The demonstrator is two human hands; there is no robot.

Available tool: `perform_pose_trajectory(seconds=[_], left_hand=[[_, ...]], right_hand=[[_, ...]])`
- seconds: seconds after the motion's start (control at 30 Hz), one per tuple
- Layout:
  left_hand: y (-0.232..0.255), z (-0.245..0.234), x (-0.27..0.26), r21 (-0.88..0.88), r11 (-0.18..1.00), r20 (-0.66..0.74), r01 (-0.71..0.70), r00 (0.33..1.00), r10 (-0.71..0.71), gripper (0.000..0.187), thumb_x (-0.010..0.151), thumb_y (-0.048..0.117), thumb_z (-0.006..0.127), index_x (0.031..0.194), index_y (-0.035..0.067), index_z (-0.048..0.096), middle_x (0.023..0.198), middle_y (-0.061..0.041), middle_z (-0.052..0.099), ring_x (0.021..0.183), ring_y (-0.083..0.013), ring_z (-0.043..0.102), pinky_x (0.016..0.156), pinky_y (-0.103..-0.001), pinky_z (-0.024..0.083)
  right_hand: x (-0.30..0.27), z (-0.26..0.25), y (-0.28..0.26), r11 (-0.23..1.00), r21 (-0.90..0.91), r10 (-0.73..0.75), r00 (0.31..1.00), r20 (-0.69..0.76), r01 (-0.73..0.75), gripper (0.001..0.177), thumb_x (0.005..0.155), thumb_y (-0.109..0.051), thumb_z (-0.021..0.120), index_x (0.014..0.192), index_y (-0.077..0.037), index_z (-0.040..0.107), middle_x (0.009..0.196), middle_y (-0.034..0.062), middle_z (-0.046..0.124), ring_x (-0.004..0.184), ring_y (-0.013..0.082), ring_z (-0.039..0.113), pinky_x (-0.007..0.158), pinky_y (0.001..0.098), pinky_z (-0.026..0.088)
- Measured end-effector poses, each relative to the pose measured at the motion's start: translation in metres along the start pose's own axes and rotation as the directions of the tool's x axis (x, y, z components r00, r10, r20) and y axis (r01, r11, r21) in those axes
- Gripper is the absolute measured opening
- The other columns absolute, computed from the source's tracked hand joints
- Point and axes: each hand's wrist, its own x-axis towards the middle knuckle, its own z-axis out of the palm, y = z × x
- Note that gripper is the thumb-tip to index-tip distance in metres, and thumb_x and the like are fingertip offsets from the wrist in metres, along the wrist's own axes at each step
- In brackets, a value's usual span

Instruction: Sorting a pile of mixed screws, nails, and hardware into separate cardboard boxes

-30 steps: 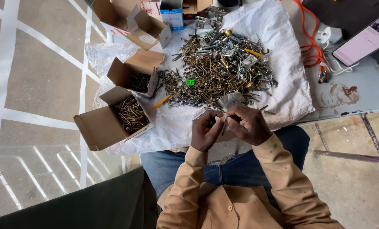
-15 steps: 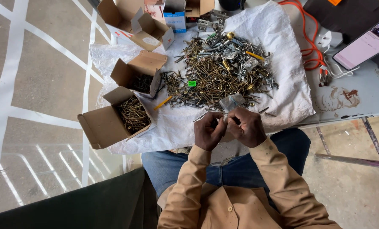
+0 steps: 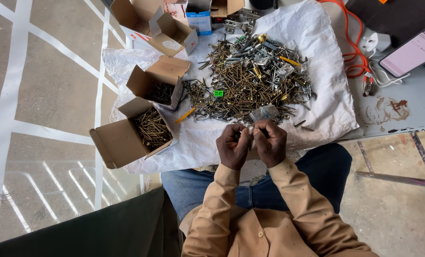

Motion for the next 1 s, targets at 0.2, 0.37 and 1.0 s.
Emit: perform_pose_trajectory(seconds=[0.2, 0.37, 1.0], left_hand=[[-0.006, -0.006, 0.0, 0.015, 1.0, -0.031, -0.027, 0.999, 0.028, 0.011, 0.096, 0.012, 0.07, 0.087, 0.004, 0.071, 0.053, -0.015, 0.062, 0.05, -0.0128, 0.059, 0.049, -0.028, 0.047], [0.002, -0.003, 0.002, -0.003, 1.0, -0.02, -0.025, 0.999, 0.025, 0.013, 0.097, 0.014, 0.07, 0.087, 0.005, 0.071, 0.056, -0.015, 0.064, 0.053, -0.0128, 0.058, 0.05, -0.029, 0.047], [0.002, -0.006, 0.003, -0.07, 0.997, 0.024, 0.021, 1.0, -0.019, 0.011, 0.097, 0.006, 0.068, 0.087, 0.0, 0.069, 0.047, -0.012, 0.059, 0.046, -0.012, 0.058, 0.051, -0.025, 0.046]], right_hand=[[-0.003, 0.013, 0.015, 0.98, 0.152, 0.139, 0.988, -0.073, -0.126, 0.014, 0.092, -0.01, 0.059, 0.078, -0.008, 0.06, 0.073, 0.0094, 0.065, 0.067, 0.0109, 0.057, 0.059, 0.0308, 0.052], [-0.003, 0.015, 0.028, 0.96, 0.225, 0.188, 0.978, -0.086, -0.165, 0.016, 0.092, -0.012, 0.058, 0.077, -0.008, 0.059, 0.072, 0.0105, 0.063, 0.068, 0.0109, 0.054, 0.058, 0.0282, 0.048], [0.027, -0.027, -0.019, 0.993, 0.086, 0.054, 0.945, 0.323, -0.086, 0.011, 0.093, -0.013, 0.068, 0.086, -0.006, 0.072, 0.061, 0.0133, 0.067, 0.06, 0.0195, 0.07, 0.059, 0.0325, 0.056]])
